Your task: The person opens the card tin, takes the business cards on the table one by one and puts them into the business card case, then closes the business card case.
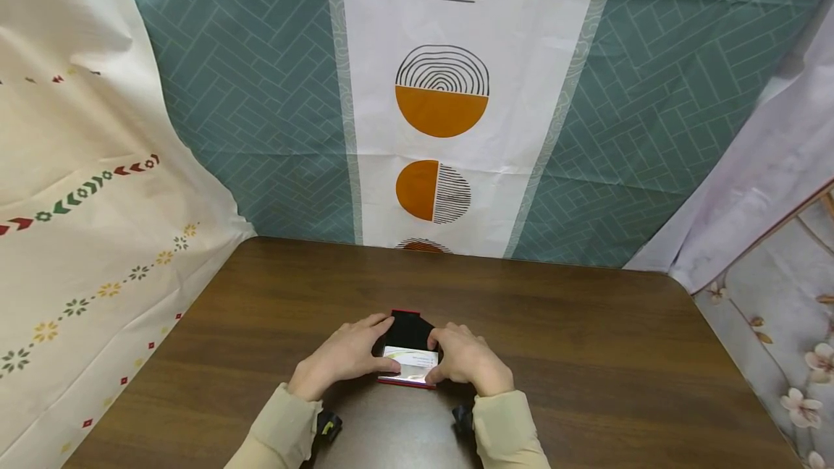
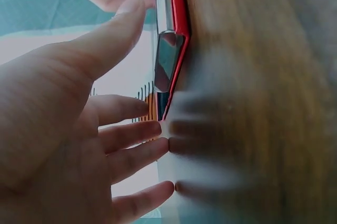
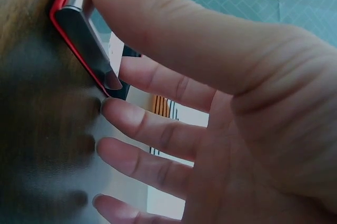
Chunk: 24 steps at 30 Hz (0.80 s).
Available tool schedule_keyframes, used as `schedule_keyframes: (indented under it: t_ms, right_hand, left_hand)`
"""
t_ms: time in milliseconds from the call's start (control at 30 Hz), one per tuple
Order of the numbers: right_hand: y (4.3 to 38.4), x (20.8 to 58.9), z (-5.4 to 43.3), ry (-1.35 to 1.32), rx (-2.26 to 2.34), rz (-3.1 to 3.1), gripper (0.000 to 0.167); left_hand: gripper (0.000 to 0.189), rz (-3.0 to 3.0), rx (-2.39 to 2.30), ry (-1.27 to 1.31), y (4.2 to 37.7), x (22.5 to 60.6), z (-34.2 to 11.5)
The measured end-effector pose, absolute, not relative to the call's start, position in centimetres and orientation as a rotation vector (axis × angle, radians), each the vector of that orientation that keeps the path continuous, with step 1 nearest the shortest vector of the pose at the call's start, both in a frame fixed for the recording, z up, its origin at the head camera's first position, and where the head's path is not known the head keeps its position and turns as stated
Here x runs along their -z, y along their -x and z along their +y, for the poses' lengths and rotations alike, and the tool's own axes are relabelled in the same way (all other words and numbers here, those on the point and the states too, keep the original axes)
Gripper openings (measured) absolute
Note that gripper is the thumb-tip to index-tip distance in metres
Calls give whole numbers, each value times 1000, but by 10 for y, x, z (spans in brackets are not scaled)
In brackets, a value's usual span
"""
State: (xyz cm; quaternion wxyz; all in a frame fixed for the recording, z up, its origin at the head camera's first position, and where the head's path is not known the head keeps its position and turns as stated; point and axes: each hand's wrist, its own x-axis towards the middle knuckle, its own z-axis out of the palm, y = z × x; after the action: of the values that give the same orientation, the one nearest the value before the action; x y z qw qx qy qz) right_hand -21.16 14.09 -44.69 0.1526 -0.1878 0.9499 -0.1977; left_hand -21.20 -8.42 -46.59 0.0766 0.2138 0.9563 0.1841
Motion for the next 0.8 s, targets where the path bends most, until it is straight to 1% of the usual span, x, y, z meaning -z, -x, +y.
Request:
schedule_keyframes:
  t_ms: [567, 667, 800]
  right_hand:
    - [212, 448, 142, 571, 606, 2710, 41]
    - [213, 448, 143, 573, 610, 2708, 46]
    - [215, 448, 143, 535, 617, 2710, 61]
  left_hand:
    - [88, 2862, -561, -642, 235, 469, -81]
    - [87, 2849, -564, -648, 236, 467, -80]
    - [85, 2834, -558, -653, 237, 465, -78]
